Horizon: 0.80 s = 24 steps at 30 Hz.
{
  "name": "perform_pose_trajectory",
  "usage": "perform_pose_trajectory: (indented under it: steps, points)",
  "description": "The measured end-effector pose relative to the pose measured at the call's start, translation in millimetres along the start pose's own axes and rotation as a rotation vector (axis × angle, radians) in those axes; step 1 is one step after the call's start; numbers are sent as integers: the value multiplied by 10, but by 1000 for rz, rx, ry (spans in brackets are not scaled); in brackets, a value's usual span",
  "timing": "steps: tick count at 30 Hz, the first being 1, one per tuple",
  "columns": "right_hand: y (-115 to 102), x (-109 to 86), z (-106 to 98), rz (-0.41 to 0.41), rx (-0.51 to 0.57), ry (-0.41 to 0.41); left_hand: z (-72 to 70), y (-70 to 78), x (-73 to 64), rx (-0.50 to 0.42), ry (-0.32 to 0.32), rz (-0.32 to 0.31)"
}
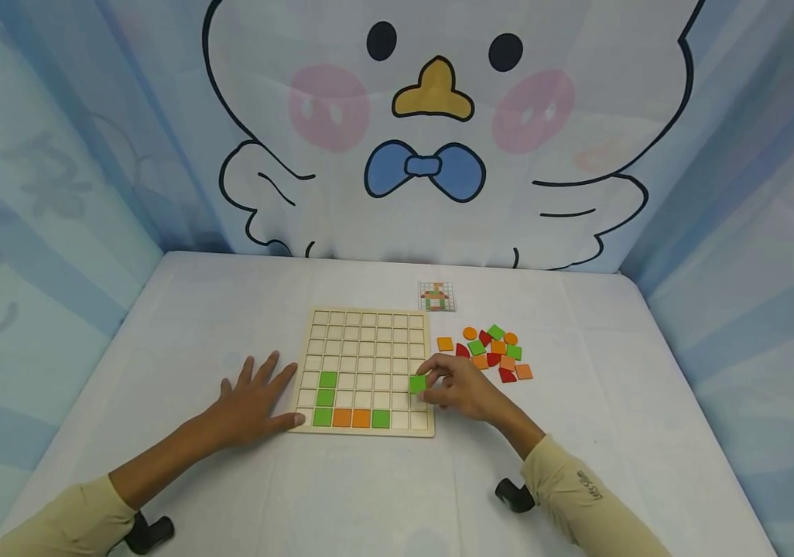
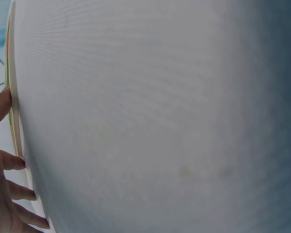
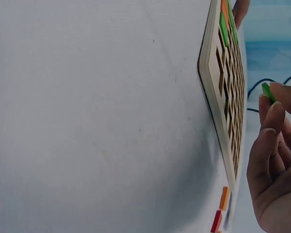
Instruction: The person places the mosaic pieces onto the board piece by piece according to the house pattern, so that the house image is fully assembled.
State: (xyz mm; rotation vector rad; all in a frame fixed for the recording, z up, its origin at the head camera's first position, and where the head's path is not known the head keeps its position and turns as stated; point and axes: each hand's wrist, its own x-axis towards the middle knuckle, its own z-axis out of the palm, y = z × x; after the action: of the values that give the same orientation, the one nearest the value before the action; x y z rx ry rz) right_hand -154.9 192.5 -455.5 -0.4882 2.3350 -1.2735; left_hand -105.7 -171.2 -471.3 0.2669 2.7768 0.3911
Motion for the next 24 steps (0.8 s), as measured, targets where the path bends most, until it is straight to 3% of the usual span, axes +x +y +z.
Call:
perform_pose_trajectory:
  steps: [10,17,24]
  points:
    - [14,75,136,7,48,-34,28,-16,18,10,1,-6]
    - [13,144,247,-49,1,-59,23,-18,15,-10,-1,1]
    - [-25,203,351,-47,-93,-37,19,-21,11,-11,-4,4]
